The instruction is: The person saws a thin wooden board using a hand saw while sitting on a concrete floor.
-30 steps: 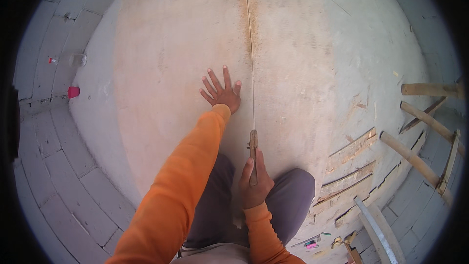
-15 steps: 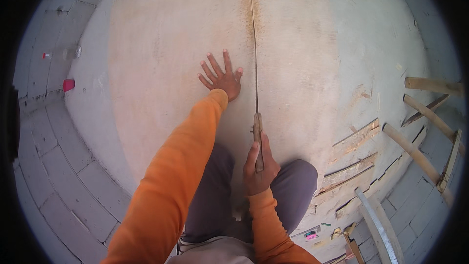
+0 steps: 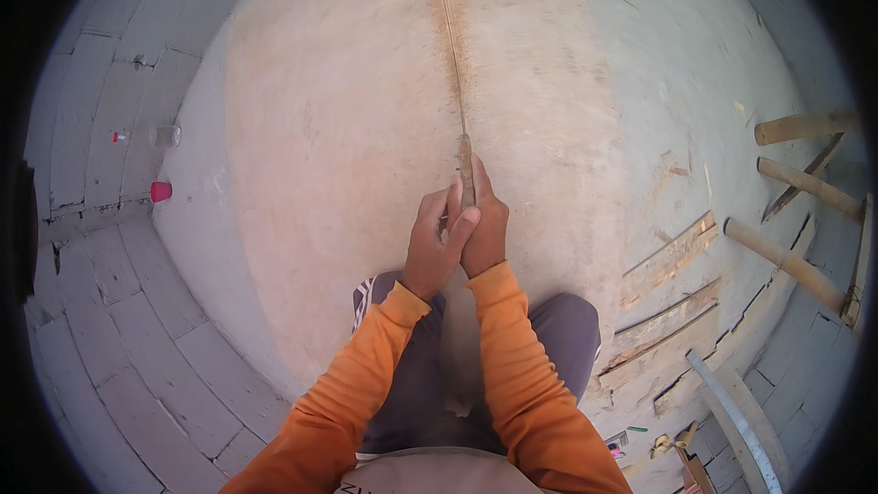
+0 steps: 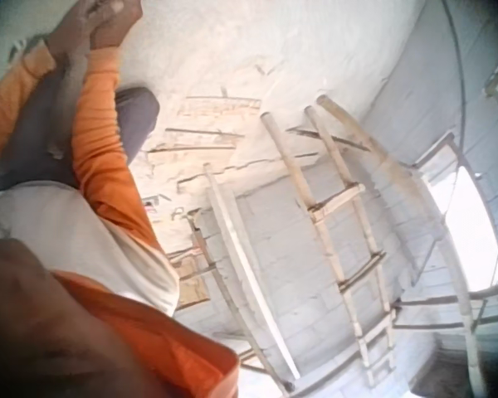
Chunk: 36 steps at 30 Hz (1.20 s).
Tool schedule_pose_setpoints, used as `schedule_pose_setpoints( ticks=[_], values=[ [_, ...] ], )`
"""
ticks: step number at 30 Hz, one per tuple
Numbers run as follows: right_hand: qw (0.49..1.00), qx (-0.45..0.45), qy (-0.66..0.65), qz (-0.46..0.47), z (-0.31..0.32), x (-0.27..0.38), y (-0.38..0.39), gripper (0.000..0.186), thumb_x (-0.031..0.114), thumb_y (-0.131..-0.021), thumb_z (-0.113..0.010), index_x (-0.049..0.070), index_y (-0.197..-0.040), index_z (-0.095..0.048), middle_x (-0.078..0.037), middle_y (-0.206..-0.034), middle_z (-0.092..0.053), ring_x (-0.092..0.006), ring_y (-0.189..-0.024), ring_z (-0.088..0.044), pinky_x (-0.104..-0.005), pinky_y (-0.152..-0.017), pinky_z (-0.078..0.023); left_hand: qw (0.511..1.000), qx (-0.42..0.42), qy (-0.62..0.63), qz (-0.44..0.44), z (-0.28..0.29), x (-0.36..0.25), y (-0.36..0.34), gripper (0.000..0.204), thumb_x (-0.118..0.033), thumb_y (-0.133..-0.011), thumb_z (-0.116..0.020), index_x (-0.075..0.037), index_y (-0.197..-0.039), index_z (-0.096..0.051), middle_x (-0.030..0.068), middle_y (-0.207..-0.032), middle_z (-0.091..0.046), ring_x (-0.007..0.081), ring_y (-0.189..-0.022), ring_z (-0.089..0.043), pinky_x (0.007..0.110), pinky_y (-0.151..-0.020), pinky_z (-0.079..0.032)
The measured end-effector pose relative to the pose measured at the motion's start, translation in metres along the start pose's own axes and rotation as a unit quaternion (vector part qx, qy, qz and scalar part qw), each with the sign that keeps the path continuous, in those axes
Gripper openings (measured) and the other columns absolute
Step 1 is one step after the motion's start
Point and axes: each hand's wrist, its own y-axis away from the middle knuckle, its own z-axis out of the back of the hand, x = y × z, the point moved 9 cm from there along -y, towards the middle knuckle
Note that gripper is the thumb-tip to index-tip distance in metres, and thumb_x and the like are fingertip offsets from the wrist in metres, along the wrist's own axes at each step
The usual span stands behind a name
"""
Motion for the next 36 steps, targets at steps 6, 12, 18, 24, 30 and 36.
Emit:
schedule_pose_setpoints(
  ticks=[6,12,18,24,30,36],
  values=[
    [0.998,0.037,0.023,-0.046,0.013,0.014,0.024,0.049,0.016,-0.099,-0.062,-0.007,-0.141,-0.054,-0.022,-0.079,-0.07,-0.0275,-0.064,-0.071,-0.0365,-0.058,-0.054,0.987,-0.035,0.152,0.031,-0.015,-0.036,0.041,0.055,-0.029,-0.11,-0.051,0.005,-0.152,-0.044,0.02,-0.148,-0.053,0.0263,-0.137,-0.05,0.035,-0.116,-0.036],
    [0.998,-0.006,0.046,0.042,0.043,0.042,0.087,0.053,0.011,-0.098,-0.062,-0.008,-0.146,-0.049,-0.021,-0.087,-0.072,-0.0261,-0.068,-0.074,-0.0343,-0.056,-0.054,0.981,-0.056,0.125,0.137,-0.021,-0.049,0.107,0.055,-0.029,-0.108,-0.053,0.006,-0.15,-0.046,0.0177,-0.144,-0.057,0.0223,-0.134,-0.052,0.031,-0.112,-0.04],
    [0.998,0.047,0.026,-0.013,0.004,0.021,0.016,0.053,0.009,-0.097,-0.062,-0.009,-0.145,-0.05,-0.014,-0.067,-0.062,-0.0196,-0.052,-0.061,-0.0317,-0.049,-0.047,0.939,-0.097,0.255,0.207,-0.015,-0.037,0.039,0.041,-0.026,-0.106,-0.057,0.005,-0.131,-0.063,0.0063,-0.107,-0.066,0.0132,-0.097,-0.058,0.027,-0.087,-0.048],
    [0.998,-0.02,0.044,0.037,0.039,0.039,0.076,0.05,0.01,-0.098,-0.062,-0.009,-0.143,-0.053,-0.013,-0.068,-0.063,-0.0154,-0.052,-0.06,-0.0306,-0.049,-0.047,0.977,-0.097,0.11,0.154,-0.019,-0.051,0.104,0.038,-0.021,-0.104,-0.057,0.006,-0.129,-0.062,0.0091,-0.103,-0.067,0.0137,-0.095,-0.059,0.029,-0.085,-0.048],
    [0.998,0.052,0.028,0.005,0.003,0.018,0.016,0.047,0.009,-0.099,-0.058,-0.01,-0.142,-0.053,-0.013,-0.066,-0.064,-0.0146,-0.051,-0.06,-0.0304,-0.048,-0.046,0.96,-0.082,0.212,0.164,-0.014,-0.036,0.03,0.034,-0.019,-0.104,-0.055,0.006,-0.126,-0.062,0.0091,-0.098,-0.067,0.0134,-0.091,-0.06,0.029,-0.082,-0.05],
    [0.995,-0.026,0.093,0.041,0.042,0.034,0.081,0.049,0.009,-0.098,-0.062,-0.009,-0.142,-0.053,-0.012,-0.066,-0.064,-0.0168,-0.052,-0.062,-0.031,-0.05,-0.05,0.984,-0.098,0.102,0.108,-0.018,-0.051,0.088,0.033,-0.018,-0.104,-0.054,0.007,-0.124,-0.061,0.0078,-0.097,-0.066,0.0121,-0.09,-0.058,0.028,-0.08,-0.049]
  ],
)
